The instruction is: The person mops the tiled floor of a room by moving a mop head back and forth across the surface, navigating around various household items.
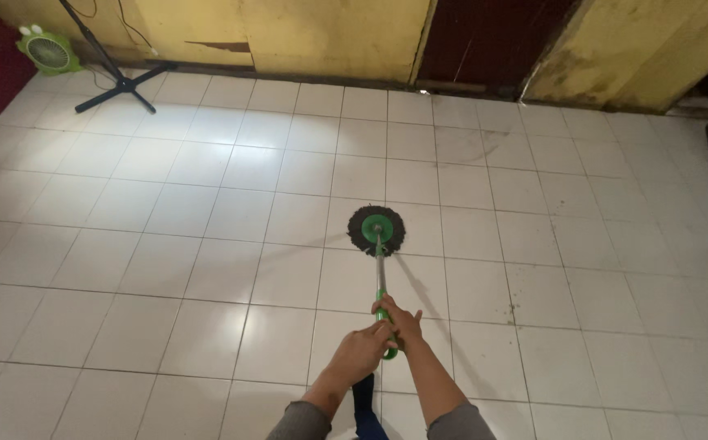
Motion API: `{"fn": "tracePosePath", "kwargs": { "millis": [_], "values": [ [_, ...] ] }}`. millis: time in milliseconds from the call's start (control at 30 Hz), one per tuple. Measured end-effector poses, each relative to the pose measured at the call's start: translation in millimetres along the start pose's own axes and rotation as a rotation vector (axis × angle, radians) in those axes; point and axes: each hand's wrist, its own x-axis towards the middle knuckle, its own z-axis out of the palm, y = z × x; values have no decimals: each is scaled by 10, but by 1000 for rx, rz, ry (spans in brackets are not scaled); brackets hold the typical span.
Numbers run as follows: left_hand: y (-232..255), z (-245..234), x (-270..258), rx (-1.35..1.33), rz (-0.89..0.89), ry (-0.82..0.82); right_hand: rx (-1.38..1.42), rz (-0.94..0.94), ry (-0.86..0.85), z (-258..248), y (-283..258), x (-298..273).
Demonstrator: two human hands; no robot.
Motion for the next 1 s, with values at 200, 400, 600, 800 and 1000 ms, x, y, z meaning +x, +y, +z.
{"fn": "tracePosePath", "kwargs": {
  "millis": [200, 400, 600, 800, 1000],
  "values": [
    [647, 153, -1165, -65, 22, -18, -184, 40, -51, 372, -10, -1434],
    [1264, -97, -1615, -141, -2, -2, -250, -52, 16, 237, -256, -2316],
    [1469, -330, -1769, -205, 23, 67, -341, -90, 28, 186, -420, -2569],
    [1464, -280, -1682, -218, -16, 85, -162, -159, 104, 253, -287, -2417],
    [1418, -199, -1258, -161, -73, 56, -93, -142, 88, -55, -246, -2158]
  ]
}}
